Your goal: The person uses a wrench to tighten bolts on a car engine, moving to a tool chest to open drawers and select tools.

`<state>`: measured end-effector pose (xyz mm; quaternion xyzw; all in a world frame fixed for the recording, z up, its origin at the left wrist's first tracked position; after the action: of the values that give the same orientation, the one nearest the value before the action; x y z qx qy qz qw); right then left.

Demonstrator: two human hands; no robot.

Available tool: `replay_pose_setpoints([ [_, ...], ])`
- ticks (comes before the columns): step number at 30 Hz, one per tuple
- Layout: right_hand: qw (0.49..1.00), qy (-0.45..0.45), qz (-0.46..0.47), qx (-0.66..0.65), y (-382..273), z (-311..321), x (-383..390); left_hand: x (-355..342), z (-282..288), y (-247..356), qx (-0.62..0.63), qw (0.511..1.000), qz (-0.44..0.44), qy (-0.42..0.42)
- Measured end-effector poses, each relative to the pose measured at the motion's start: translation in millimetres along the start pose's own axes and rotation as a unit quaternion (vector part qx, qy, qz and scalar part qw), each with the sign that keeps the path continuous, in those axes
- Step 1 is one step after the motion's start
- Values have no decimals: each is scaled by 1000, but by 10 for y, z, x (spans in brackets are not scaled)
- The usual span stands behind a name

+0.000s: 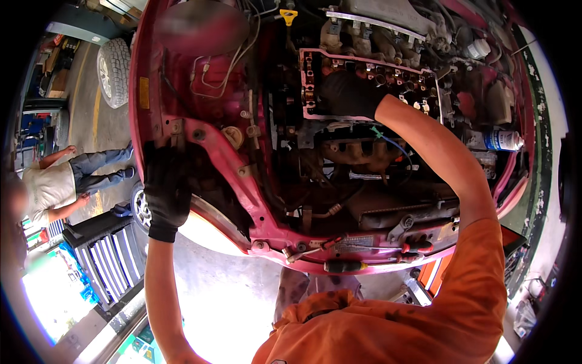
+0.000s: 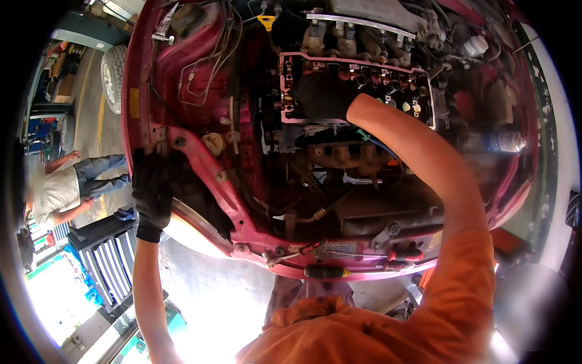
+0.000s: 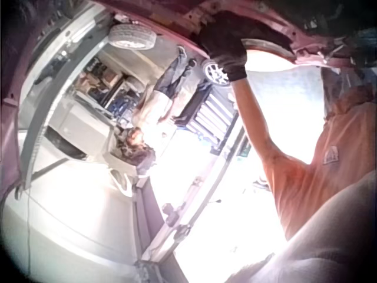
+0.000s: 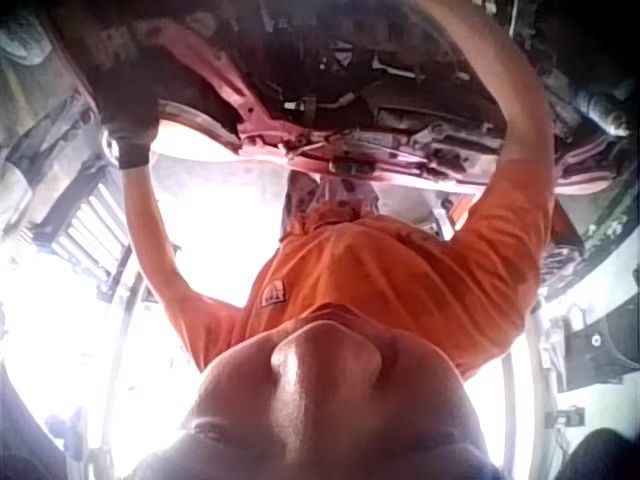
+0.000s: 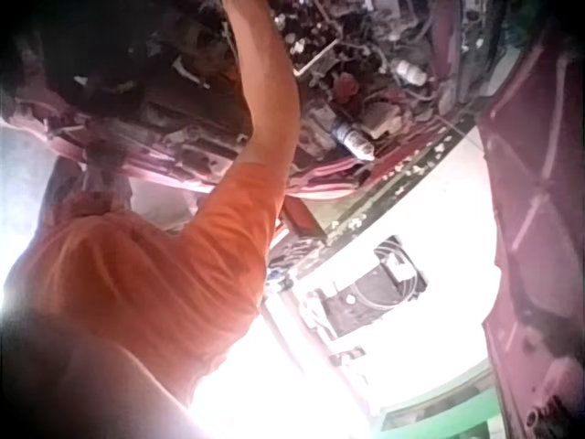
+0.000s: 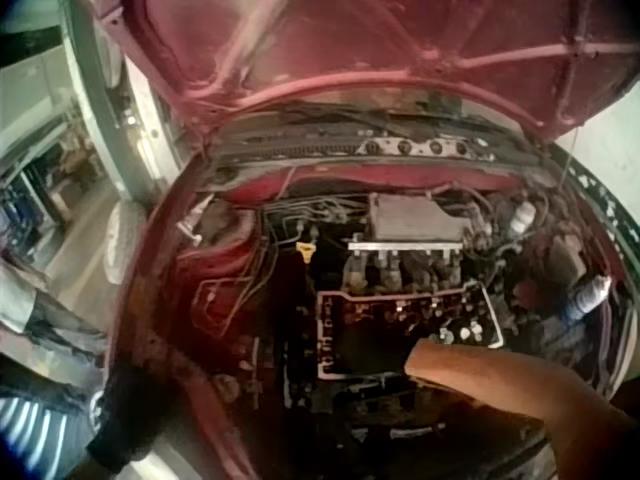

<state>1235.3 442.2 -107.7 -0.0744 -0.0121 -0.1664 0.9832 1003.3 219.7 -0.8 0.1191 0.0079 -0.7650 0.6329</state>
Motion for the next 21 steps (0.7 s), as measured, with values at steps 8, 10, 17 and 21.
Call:
replay_pose_setpoints([
  [8,999,-43,-4,5,48,-196,-15,-28,28,28,-20,1000,-7,-5],
  [10,994,-82,22,70,64,-288,-33,-8,23,2,2,1000,-5,9],
  [17,999,-21,15,21,15,-126,6,-56,56,60,11,1000,-21,-13],
  [21,996,-59,61,42,-60,-76,-63,-3,-54,-12,-27,998,15,-58],
])
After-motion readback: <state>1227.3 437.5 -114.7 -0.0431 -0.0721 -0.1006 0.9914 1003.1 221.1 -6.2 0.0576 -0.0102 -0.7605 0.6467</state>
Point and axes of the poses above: each hand's wrist, its own x-axis away from the middle knuckle, its own z-axis out of the back of the hand, y = z × x, the point moved 8 cm from there along -x, towards the middle knuckle, and after that the axes turned 4 degrees about -y, right-handed, at the moved point
